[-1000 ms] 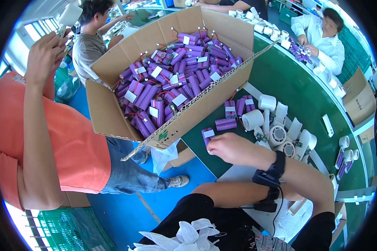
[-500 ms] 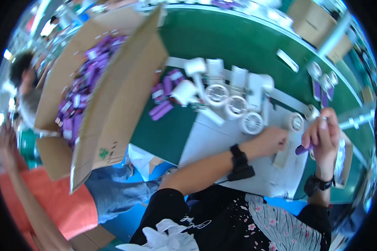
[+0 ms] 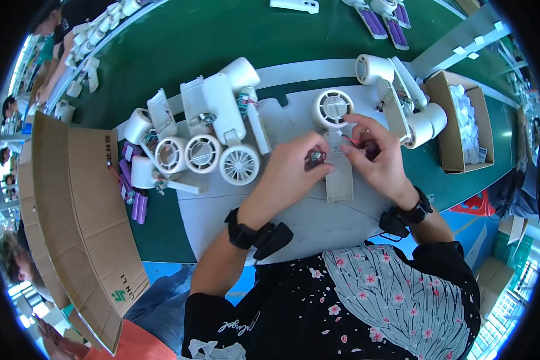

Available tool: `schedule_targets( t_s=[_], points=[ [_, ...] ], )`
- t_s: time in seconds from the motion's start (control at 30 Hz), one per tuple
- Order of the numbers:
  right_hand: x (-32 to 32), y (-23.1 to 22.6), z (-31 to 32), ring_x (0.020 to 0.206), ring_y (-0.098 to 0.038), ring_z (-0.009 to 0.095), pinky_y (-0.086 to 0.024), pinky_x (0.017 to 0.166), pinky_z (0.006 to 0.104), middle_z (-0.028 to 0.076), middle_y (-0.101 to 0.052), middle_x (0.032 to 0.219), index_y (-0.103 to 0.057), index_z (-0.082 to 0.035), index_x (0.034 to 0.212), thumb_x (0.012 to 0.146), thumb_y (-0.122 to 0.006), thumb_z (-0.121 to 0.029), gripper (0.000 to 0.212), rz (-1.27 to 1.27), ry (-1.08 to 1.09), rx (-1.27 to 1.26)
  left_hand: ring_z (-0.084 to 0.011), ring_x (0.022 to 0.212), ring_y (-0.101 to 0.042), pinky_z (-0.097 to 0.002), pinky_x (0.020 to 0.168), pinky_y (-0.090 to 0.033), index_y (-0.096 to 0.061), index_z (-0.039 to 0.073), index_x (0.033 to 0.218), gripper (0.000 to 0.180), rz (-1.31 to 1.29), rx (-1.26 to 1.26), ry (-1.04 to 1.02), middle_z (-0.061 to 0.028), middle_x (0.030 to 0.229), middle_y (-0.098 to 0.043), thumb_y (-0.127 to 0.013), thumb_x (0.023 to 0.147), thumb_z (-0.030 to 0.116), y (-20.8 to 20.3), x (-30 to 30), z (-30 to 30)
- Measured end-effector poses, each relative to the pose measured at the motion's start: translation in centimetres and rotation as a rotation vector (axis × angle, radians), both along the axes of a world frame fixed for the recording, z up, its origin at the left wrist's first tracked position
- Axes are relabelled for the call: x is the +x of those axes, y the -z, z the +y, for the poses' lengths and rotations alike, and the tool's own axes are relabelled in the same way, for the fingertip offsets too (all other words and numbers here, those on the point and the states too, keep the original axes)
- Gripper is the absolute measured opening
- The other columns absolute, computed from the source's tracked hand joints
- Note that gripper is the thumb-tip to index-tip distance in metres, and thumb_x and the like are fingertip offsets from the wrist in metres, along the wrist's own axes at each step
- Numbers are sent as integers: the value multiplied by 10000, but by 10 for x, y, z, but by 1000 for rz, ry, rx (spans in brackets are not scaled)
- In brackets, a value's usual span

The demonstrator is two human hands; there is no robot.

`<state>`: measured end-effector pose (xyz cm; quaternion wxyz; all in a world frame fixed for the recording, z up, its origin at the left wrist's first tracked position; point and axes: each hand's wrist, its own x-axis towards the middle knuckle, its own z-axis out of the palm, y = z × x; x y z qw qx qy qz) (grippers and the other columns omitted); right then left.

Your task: The person assembles a handheld fan by connecting a battery pack to a circuit board and fitting both components into the fan housing. After testing the connection, the person places the assembled fan on the table.

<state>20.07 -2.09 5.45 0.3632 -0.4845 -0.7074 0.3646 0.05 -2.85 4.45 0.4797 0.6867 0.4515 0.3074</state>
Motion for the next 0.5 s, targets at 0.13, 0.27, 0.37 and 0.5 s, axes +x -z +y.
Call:
schedule_targets(
  t_s=[0.13,0.27,0.37,0.5],
  points=[
    [0,7,4,622,-470,63,-378,536,217,20,-559,820,-591,-23,922,768,-722,4,203,-49,-60,22,-116,808,-612,-261,700,-504,-522,28,1042,327,-61,-165,-24,-61,903,-644,-732,791,11,-2,-8,0],
    [-2,6,11,657,-511,131,-407,551,246,54,-608,850,-526,-43,803,713,-745,13,244,-103,-166,114,-85,859,-599,-240,741,-508,-504,18,1080,346,-108,-266,-22,-47,958,-641,-708,805,-31,-4,-7,4],
    [-5,8,10,685,-529,185,-424,559,272,68,-640,860,-476,-58,745,678,-751,30,295,-73,-220,270,-85,864,-600,-238,754,-508,-513,10,1075,327,-144,-319,-18,-50,965,-641,-698,810,-41,-8,-9,2],
    [-8,11,5,715,-531,226,-440,573,303,56,-663,852,-450,-69,714,654,-743,37,317,-133,-248,309,-87,883,-606,-240,768,-513,-530,8,1097,339,-125,-299,-11,-53,965,-646,-702,808,-37,-11,-12,-1]
  ],
)
